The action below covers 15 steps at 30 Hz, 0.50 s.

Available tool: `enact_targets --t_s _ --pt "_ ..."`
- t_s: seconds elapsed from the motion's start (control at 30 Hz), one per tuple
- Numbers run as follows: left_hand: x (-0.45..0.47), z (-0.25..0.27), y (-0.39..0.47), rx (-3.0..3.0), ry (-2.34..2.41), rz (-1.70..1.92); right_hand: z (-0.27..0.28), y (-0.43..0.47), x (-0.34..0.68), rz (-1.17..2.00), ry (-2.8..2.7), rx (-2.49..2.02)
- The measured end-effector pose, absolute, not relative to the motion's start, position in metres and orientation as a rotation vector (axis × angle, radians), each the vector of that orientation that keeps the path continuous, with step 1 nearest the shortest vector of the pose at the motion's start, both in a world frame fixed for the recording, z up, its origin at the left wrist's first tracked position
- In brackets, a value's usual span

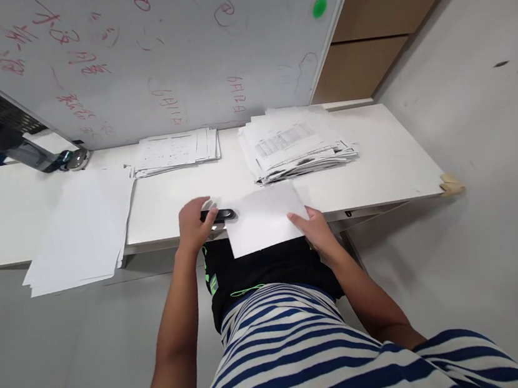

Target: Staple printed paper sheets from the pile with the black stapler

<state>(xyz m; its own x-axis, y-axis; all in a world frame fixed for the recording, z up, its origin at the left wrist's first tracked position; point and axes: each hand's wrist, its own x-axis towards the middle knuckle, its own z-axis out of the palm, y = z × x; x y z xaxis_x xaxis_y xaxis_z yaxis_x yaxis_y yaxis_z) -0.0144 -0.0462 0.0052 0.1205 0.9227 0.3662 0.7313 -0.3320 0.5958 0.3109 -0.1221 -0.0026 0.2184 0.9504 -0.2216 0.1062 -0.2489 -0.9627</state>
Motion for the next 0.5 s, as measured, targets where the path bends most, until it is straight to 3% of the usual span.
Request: enact_targets --t_s 0.3,0.5 --pt "-0.021 -0.016 -0.054 2.063 1.780 0.958 0.019 -0.115 0.330 0.690 -0.889 -1.495" --pt "-0.021 -0.016 -0.053 2.054 1.784 0.926 0.000 -0.121 0.327 0.813 -0.776 -1.420"
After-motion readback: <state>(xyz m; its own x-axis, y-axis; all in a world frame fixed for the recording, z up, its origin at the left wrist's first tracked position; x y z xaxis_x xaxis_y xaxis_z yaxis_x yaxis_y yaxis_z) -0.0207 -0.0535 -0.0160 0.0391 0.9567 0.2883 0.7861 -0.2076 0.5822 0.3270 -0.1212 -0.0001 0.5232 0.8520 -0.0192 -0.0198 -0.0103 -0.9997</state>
